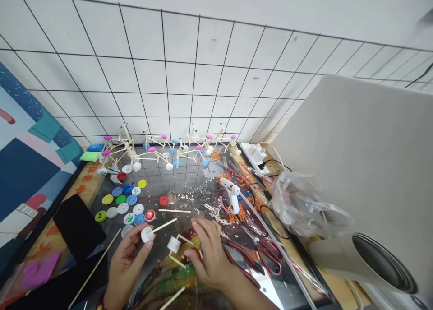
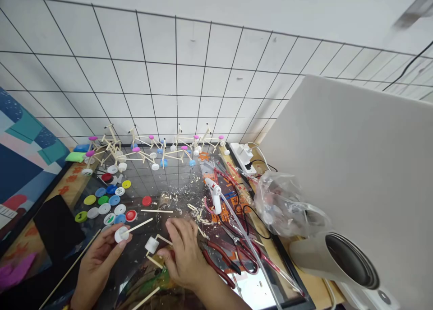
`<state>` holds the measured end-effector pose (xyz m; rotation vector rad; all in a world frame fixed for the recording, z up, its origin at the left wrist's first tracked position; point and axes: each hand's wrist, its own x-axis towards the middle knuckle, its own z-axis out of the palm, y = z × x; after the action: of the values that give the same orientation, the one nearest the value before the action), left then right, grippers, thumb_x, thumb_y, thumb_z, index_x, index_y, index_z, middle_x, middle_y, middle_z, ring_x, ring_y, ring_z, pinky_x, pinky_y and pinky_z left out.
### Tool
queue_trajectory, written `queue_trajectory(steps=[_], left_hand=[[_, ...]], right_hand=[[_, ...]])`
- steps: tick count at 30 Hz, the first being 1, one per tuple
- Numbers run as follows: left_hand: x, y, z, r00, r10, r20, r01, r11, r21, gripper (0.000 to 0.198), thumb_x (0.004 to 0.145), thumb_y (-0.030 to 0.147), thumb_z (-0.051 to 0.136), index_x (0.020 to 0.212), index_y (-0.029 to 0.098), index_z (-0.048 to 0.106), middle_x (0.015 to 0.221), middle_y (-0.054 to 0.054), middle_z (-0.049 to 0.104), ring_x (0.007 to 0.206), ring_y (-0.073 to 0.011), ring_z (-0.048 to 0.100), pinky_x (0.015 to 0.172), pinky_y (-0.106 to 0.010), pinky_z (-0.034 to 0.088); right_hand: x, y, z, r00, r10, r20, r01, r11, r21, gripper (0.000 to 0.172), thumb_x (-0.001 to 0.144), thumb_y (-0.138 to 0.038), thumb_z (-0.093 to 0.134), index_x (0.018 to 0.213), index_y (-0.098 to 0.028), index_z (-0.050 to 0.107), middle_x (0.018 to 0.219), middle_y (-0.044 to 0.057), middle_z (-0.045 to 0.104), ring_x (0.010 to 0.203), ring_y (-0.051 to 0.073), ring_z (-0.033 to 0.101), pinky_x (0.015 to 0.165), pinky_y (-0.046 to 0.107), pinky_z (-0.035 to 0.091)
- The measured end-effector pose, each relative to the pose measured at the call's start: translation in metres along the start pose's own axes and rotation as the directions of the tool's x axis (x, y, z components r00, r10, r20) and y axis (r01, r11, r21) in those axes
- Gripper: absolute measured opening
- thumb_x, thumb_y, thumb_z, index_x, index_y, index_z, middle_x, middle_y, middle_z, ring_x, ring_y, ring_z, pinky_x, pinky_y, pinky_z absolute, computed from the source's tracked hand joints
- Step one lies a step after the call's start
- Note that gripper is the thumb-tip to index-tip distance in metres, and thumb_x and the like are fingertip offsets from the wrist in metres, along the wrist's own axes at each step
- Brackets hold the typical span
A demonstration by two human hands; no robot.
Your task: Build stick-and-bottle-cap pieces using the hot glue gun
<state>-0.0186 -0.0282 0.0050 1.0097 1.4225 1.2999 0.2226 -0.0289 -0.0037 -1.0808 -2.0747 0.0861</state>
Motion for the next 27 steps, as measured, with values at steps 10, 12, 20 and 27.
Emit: queue_trajectory(steps=[10,12,20,27], left_hand=[[0.001,-0.004,-0.007,0.999,0.007,-0.035,-0.011,0.994,-0.111,0.054,0.074,0.041,0.077,0.123,0.021,0.064,0.118,-0.009,0.070,0.093,-0.0219,0.071,0.083,-0.027,0.058],[0.001,-0.005,-0.006,0.999,0.008,-0.041,-0.013,0.993,-0.116,0.052,0.074,0.041,0.077,0.120,0.021,0.065,0.116,-0.009,0.070,0.088,-0.0209,0.071,0.082,-0.027,0.059],[0.001,-0.010,-0.003,0.999,0.045,0.011,-0.044,0.995,-0.091,0.047,0.082,0.040,0.069,0.123,0.021,0.062,0.098,-0.007,0.071,0.086,-0.0196,0.068,0.083,-0.029,0.056],[0.004,-0.017,-0.005,0.996,0.074,0.040,-0.072,0.997,-0.041,0.045,0.086,0.043,0.063,0.125,0.022,0.061,0.100,-0.006,0.071,0.088,-0.0184,0.066,0.088,-0.026,0.051]], right_hand=[[-0.004,0.001,0.002,1.000,-0.029,-0.002,0.029,1.000,-0.006,0.058,0.098,-0.032,0.044,0.150,-0.011,0.028,0.134,0.019,0.051,0.127,0.030,0.045,0.106,0.052,0.033],[-0.006,0.002,0.003,1.000,-0.029,0.000,0.029,0.999,-0.019,0.059,0.098,-0.031,0.044,0.150,-0.011,0.028,0.135,0.019,0.050,0.128,0.030,0.045,0.107,0.052,0.031],[-0.008,0.006,0.007,1.000,-0.016,0.010,0.016,0.999,-0.031,0.057,0.097,-0.029,0.046,0.149,-0.013,0.031,0.133,0.017,0.051,0.126,0.030,0.046,0.106,0.051,0.034],[-0.006,0.010,0.009,1.000,0.002,0.001,-0.002,1.000,-0.001,0.049,0.098,-0.029,0.043,0.144,-0.015,0.039,0.131,0.015,0.050,0.123,0.028,0.045,0.104,0.047,0.035]])
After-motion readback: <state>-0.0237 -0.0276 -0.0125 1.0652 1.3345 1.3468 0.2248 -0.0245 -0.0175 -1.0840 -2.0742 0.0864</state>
